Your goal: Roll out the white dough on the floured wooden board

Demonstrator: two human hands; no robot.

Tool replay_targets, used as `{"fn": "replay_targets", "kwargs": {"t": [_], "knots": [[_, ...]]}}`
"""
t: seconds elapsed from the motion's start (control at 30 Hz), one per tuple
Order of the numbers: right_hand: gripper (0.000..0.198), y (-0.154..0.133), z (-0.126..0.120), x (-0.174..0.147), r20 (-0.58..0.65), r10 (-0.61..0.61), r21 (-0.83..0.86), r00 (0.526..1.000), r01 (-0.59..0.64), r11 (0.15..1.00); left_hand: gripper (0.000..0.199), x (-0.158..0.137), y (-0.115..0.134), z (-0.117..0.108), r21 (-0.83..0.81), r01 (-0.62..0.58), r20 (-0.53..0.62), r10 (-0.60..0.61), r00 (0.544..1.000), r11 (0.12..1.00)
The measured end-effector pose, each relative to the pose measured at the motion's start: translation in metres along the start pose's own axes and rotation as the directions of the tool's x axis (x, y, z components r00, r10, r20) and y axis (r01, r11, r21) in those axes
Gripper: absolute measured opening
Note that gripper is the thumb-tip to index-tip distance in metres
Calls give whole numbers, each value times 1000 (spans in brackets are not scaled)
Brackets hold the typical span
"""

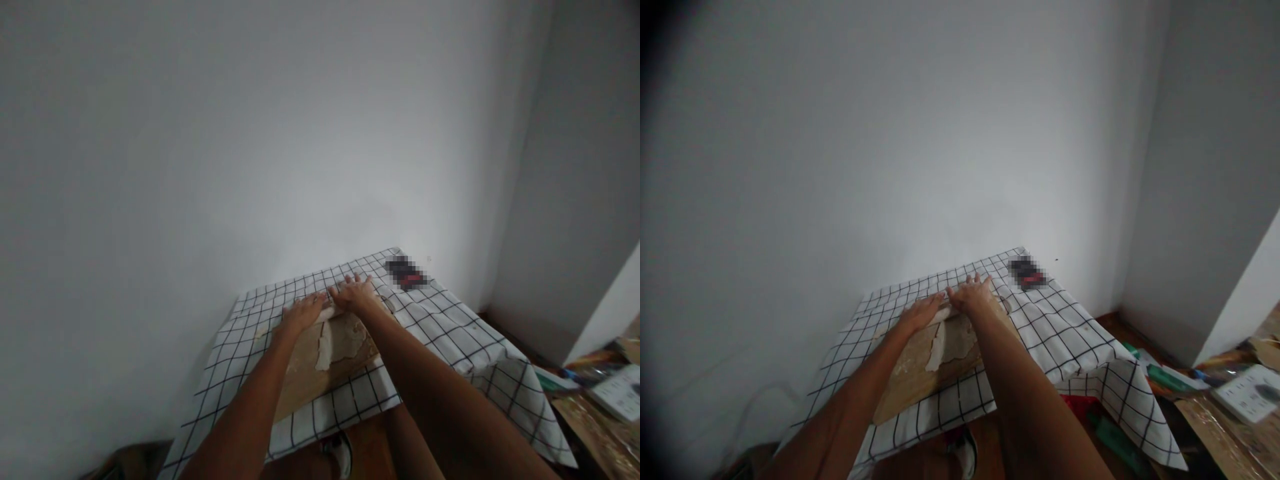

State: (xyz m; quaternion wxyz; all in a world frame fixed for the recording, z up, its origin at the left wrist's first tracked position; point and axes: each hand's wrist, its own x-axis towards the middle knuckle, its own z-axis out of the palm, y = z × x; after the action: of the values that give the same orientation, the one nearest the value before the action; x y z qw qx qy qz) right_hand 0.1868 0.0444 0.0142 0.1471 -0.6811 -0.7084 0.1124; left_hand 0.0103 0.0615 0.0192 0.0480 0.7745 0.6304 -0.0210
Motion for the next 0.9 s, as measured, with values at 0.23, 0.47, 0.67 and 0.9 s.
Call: {"fn": "replay_targets", "kwargs": {"t": [0.23,0.47,0.67,0.9], "knots": [[75,1,0,28,-22,37,25,999,-36,999,73,32,-3,-1,-76,76,-67,-81,994,994],[72,-2,5,53,-10,131,5,991,-131,991,65,49,-9,4,1,149,-224,-145,964,989],[72,-2,7,54,118,157,-71,981,-149,986,63,51,-14,11,-27,121,-262,-124,957,992],[68,-4,-3,30,178,125,-60,976,-116,991,59,41,-15,15,-55,89,-170,-97,981,994]]}}
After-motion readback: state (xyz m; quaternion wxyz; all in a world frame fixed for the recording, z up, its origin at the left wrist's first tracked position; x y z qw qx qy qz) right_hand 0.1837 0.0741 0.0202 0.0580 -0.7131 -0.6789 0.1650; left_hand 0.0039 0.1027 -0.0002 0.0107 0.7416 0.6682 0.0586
